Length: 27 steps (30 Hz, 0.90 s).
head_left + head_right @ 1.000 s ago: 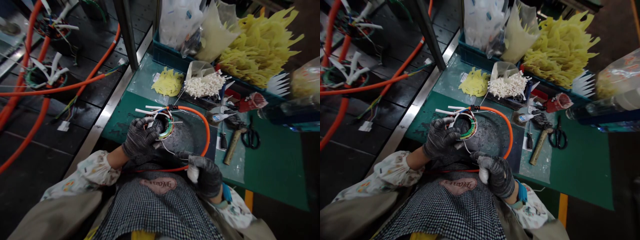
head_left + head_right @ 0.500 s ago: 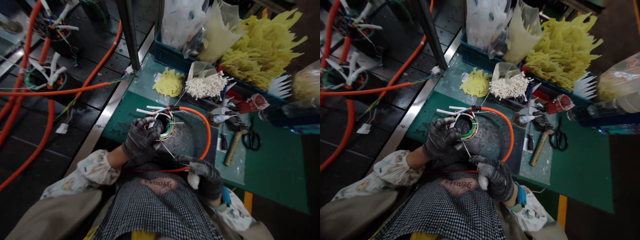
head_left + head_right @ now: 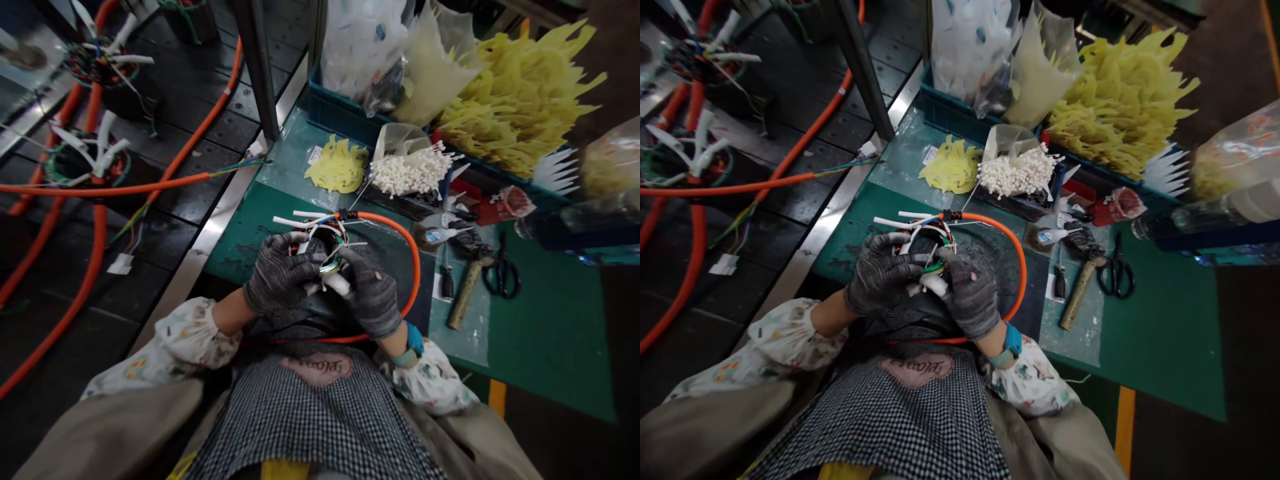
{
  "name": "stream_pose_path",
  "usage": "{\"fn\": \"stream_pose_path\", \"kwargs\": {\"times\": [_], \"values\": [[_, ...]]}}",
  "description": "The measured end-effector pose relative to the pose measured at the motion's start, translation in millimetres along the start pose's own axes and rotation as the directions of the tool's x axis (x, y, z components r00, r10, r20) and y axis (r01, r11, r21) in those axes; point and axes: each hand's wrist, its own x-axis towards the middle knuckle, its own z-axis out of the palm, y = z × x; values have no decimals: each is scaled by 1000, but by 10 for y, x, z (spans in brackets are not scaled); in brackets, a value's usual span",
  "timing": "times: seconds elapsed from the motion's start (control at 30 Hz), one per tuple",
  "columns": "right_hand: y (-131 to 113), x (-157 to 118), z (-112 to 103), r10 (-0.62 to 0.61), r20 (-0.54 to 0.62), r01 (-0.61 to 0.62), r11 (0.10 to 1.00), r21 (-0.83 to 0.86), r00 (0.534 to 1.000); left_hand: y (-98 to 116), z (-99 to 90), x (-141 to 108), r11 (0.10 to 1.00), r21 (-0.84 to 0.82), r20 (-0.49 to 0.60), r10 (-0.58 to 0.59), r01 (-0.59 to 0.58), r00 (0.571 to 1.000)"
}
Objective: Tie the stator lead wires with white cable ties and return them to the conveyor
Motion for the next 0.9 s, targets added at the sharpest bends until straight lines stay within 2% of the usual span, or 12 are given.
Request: {"fn": "stream_pose_path", "kwargs": {"times": [0.07, 0.1, 0.17, 0.23, 0.3, 0.4, 0.63, 0.77, 0.83, 0.9], "values": [[5, 136, 62, 1, 39, 0, 999, -33, 999, -29, 14, -28, 1000, 18, 36, -22, 22, 999], [6, 204, 77, 0, 58, -1, 1000, 6, 998, -36, 18, -33, 999, 17, 41, -30, 29, 999], [14, 327, 69, 57, 106, -76, 978, 194, 993, -37, 21, -29, 1000, -5, 25, -21, 21, 999], [37, 414, 12, 112, 173, -175, 897, 407, 978, -28, 22, -14, 1000, -13, 1, -3, 3, 1000], [69, 457, -68, 98, 247, -221, 812, 540, 964, -23, 26, -4, 1000, 2, -8, 5, -5, 1000], [114, 455, -140, 52, 295, -224, 776, 589, 954, -30, 42, -13, 1000, -12, -33, 21, -22, 999], [164, 372, -28, 107, 225, -223, 774, 593, 968, -51, 38, -52, 1000, -12, 45, -8, 9, 999], [194, 335, -15, 12, 179, -112, 819, 562, 984, -53, 28, -38, 1000, -21, 13, -1, 1, 1000], [206, 303, -23, -151, 101, 71, 831, 552, 983, -51, 31, -32, 1000, -12, 2, 3, -3, 1000], [208, 263, -31, -312, 39, 245, 813, 528, 949, -51, 37, -32, 1000, 0, 38, -13, 13, 999]]}}
